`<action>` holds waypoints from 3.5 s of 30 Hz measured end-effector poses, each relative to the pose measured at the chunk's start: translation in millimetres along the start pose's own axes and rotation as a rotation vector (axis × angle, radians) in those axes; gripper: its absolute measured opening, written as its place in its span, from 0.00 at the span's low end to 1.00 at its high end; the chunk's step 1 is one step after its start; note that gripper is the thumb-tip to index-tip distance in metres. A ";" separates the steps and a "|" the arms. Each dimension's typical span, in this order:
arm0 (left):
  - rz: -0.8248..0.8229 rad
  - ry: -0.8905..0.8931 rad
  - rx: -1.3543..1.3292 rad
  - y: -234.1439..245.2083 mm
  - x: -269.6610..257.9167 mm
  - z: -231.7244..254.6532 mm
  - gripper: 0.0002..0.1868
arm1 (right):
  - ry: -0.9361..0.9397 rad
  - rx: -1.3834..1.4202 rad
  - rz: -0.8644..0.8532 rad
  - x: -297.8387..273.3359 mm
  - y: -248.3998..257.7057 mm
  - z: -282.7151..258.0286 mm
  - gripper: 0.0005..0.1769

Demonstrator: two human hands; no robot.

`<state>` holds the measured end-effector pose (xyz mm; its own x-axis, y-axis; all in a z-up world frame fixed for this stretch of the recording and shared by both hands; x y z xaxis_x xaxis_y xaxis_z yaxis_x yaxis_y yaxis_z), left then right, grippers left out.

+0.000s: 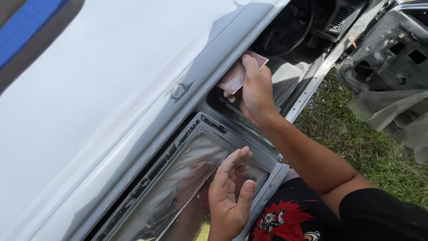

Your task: The person sands the exterior metal frame of a car door using a sanding block. The task involves smoothing the surface around the door opening and the area near the headlight, with the car's hood and windshield covered by protective plastic.

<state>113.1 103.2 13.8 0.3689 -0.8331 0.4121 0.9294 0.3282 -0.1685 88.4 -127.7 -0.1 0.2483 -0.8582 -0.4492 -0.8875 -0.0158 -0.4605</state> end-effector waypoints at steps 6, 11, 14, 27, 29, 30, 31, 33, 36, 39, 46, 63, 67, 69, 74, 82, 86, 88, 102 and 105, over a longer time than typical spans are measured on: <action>-0.051 -0.003 0.049 -13.0 5.5 8.9 0.28 | -0.092 0.020 -0.019 -15.5 -11.8 -3.1 0.17; 0.002 -0.036 0.025 -7.7 9.5 5.3 0.29 | -0.013 0.039 0.002 -16.5 -12.1 -14.6 0.18; -0.002 0.007 0.055 -9.2 -0.6 12.6 0.30 | -0.048 0.045 -0.009 -16.6 -7.3 -3.0 0.19; -0.043 -0.029 0.074 -16.8 4.9 14.6 0.29 | 0.100 0.133 0.039 18.6 12.5 -33.7 0.20; -0.023 -0.036 0.081 -18.0 11.8 7.6 0.29 | 0.117 0.041 -0.044 -2.6 -0.9 -22.4 0.25; 0.008 0.007 0.093 -17.7 5.3 3.5 0.29 | 0.092 -0.060 -0.102 -17.2 -3.5 -5.3 0.30; 0.003 0.018 0.091 -19.4 5.6 2.7 0.29 | 0.086 -0.057 -0.091 3.0 2.9 -20.5 0.30; -0.052 -0.027 0.060 -24.2 6.4 8.2 0.29 | 0.110 0.094 0.056 41.4 26.7 -50.3 0.17; 0.054 -0.048 0.050 -21.4 8.5 -3.9 0.31 | 0.039 -0.020 -0.025 -1.7 11.8 -25.5 0.27; -0.057 0.002 0.075 -39.6 13.5 -5.3 0.29 | 0.041 0.094 0.000 53.8 33.7 -53.6 0.19; -0.019 0.016 0.077 -55.9 20.7 -22.3 0.29 | 0.134 -0.020 -0.219 41.1 23.8 -58.7 0.27; 0.133 -0.093 0.226 -115.2 45.4 -45.8 0.32 | 0.090 0.247 0.090 214.9 139.0 -176.9 0.12; 0.182 -0.128 0.296 -127.2 56.0 -41.7 0.31 | 0.100 0.241 0.082 269.4 182.8 -215.8 0.10; 0.242 -0.145 0.297 -132.3 62.6 -44.9 0.31 | 0.100 0.324 0.068 268.9 181.7 -209.0 0.12; 0.210 -0.074 0.288 -180.7 90.8 -62.4 0.31 | 0.026 0.148 -0.031 159.6 111.8 -156.9 0.16; 0.184 -0.083 0.277 -206.7 106.3 -66.2 0.29 | 0.042 0.365 0.124 283.0 198.5 -209.3 0.06; 0.133 -0.087 0.310 -211.0 103.0 -49.0 0.28 | 0.064 0.277 0.069 217.1 140.1 -165.5 0.13; 0.131 -0.081 0.346 -203.3 90.8 -36.6 0.29 | 0.049 0.258 0.021 176.2 116.0 -146.3 0.16; 0.282 -0.079 0.377 -112.5 15.7 12.5 0.26 | 0.156 0.096 -0.116 89.1 73.3 -105.3 0.14; 0.271 -0.079 0.404 -94.4 1.4 12.4 0.26 | 0.117 -0.043 -0.151 65.3 97.9 -103.7 0.10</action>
<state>26.0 76.6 41.4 0.5822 -0.6631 0.4705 0.7222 0.6875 0.0752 -22.6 -238.5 4.9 0.3349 -0.8984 -0.2841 -0.8600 -0.1682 -0.4817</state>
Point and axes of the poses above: each hand's wrist, its own x-axis towards the middle knuckle, its own y-axis out of the back of the hand, z = x × y, the point moved 9 cm from there along x, towards the middle knuckle, and after that the axes turned 14 degrees about -y, right-handed, at the moved point
